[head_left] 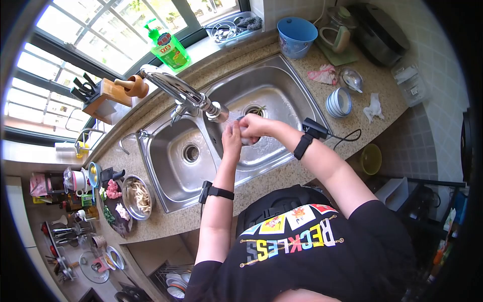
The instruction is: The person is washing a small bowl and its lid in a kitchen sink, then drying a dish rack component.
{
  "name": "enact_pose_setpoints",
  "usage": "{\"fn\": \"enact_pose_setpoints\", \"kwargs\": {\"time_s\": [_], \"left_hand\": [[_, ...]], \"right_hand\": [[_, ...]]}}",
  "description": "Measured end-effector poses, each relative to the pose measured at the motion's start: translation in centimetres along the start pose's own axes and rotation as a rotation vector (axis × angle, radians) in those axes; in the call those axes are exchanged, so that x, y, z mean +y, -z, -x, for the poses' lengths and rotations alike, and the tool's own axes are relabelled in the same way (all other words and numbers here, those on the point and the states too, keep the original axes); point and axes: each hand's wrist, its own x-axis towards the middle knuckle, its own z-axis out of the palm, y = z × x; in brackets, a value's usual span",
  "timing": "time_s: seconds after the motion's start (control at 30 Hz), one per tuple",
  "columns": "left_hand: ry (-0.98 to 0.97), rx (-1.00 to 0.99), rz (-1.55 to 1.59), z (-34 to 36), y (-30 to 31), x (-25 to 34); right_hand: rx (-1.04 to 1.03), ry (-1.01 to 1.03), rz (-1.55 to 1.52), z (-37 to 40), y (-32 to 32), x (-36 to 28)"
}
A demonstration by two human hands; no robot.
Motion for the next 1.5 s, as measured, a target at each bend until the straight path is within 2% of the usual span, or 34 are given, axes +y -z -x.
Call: {"fn": "enact_pose_setpoints", "kwargs": {"time_s": [0.03, 0.07, 0.13, 0.17, 0.2, 0.23, 0.27, 0.3, 0.37, 0.4, 0.43, 0.5, 0.53, 0.57, 0.63, 0.7, 0.77, 0.8, 0.83, 0.9, 0.97, 1.03, 1.07, 1.1, 1.13, 1.17, 1.2, 1.3, 1.33, 1.37, 1.4, 1.43, 1.47, 1.5], "left_hand": [[-0.073, 0.055, -0.095, -0.2, -0.1, -0.6], [-0.106, 0.052, -0.181, -0.2, 0.1, -1.1], [-0.032, 0.061, -0.099, 0.2, -0.5, -1.2], [0.042, 0.079, -0.021, 0.2, -0.8, -1.3], [0.042, 0.077, -0.020, 0.5, -1.3, 0.0], [0.156, 0.086, 0.208, 1.1, -1.8, 2.4], [0.270, 0.093, 0.433, 1.4, -2.1, 3.8], [0.270, 0.090, 0.429, 1.3, -1.6, 3.9], [0.290, -0.059, 0.357, 1.1, -0.4, 3.9], [0.263, -0.044, 0.309, 1.2, -0.3, 3.3], [0.261, -0.048, 0.308, 1.2, -0.5, 2.6], [-0.064, 0.003, -0.078, 1.0, -0.5, 0.8], [-0.038, 0.002, -0.031, 0.4, -0.5, -1.2], [-0.040, -0.002, -0.029, 0.3, -0.6, -1.1], [0.079, 0.069, 0.174, -0.1, -0.6, -1.0], [0.071, 0.075, 0.263, -1.1, 0.1, -0.4], [0.189, 0.129, 0.591, -1.7, 0.5, 0.9], [0.230, 0.119, 0.626, -2.4, 1.1, 0.6], [0.227, 0.117, 0.627, -2.6, 0.8, 1.6], [0.337, 0.174, 0.866, -3.0, 0.4, 3.2], [0.320, 0.123, 0.928, -3.6, -0.2, 2.8], [0.464, 0.078, 0.827, -3.2, -1.2, 3.7], [0.465, 0.034, 0.758, -2.9, -1.4, 3.8], [0.466, 0.033, 0.757, -2.5, -1.2, 3.6], [0.417, 0.026, 0.568, -2.0, -0.9, 3.3], [0.368, 0.020, 0.377, -1.6, -0.6, 3.0], [0.371, 0.021, 0.375, -1.3, -0.1, 2.9], [-0.175, 0.194, -0.569, -0.7, 1.8, 3.4], [-0.264, 0.191, -0.639, -0.4, 2.2, 4.4], [-0.263, 0.197, -0.642, -0.2, 2.7, 4.9], [-0.279, 0.205, -0.775, 0.1, 3.4, 5.3], [-0.295, 0.212, -0.908, 0.1, 4.1, 5.4], [-0.392, 0.250, -0.940, -0.5, 5.4, 3.8], [-0.391, 0.258, -0.943, -0.4, 6.1, 4.4]], "right_hand": [[-0.073, -0.059, 0.200, 0.2, 0.3, -0.3], [-0.070, -0.061, 0.199, 0.2, 0.2, 0.0], [0.410, 0.287, 0.943, 0.3, -0.7, 0.6], [0.413, 0.283, 0.943, 0.1, -1.1, 0.7], [0.588, 0.319, 0.838, -0.2, -1.5, 0.5], [0.758, 0.354, 0.726, -0.4, -1.9, 0.4], [0.817, 0.521, 0.595, -0.8, -2.3, 0.8], [0.820, 0.520, 0.592, -0.6, -2.1, 0.4], [0.262, 0.128, -0.071, 0.0, -1.6, -0.3], [0.104, 0.030, 0.036, -0.6, -1.1, 0.1], [0.108, 0.031, 0.035, -1.1, -0.8, 0.7], [-0.073, 0.098, 0.899, -1.7, -0.6, 1.5], [-0.003, 0.014, 0.921, 1.6, -0.3, -1.8], [0.001, 0.011, 0.922, 2.6, 0.0, -2.4], [0.158, -0.042, 0.940, 3.7, 0.6, -2.5], [0.185, -0.048, 0.866, 4.6, 1.5, -1.3], [0.317, 0.060, 0.591, 5.2, 2.2, 0.5], [0.326, 0.076, 0.519, 5.5, 2.2, 1.3], [0.329, 0.077, 0.521, 5.6, 2.0, 2.2], [0.380, 0.074, 0.370, 5.4, 1.1, 3.9], [0.386, 0.088, 0.329, 4.9, 0.5, 5.1], [0.436, 0.083, 0.244, 4.4, 0.1, 6.1], [0.436, 0.083, 0.243, 4.2, 0.0, 6.6], [0.425, 0.048, 0.090, 4.2, -0.1, 7.0], [0.412, 0.014, -0.063, 4.2, -0.1, 7.3], [0.412, 0.012, -0.065, 4.1, 0.0, 7.7], [0.398, -0.040, -0.166, 4.1, 0.0, 7.9], [0.344, -0.112, -0.315, 3.2, -0.2, 7.9], [0.299, -0.126, -0.421, 2.4, -0.4, 7.9], [0.256, -0.139, -0.526, 1.6, -0.8, 7.7], [0.250, -0.136, -0.524, 0.8, -1.2, 7.5], [0.232, -0.072, -0.691, -0.2, -1.8, 7.1], [0.212, -0.006, -0.858, -1.1, -2.3, 6.8], [0.205, -0.004, -0.855, -1.4, -2.5, 5.8]]}}
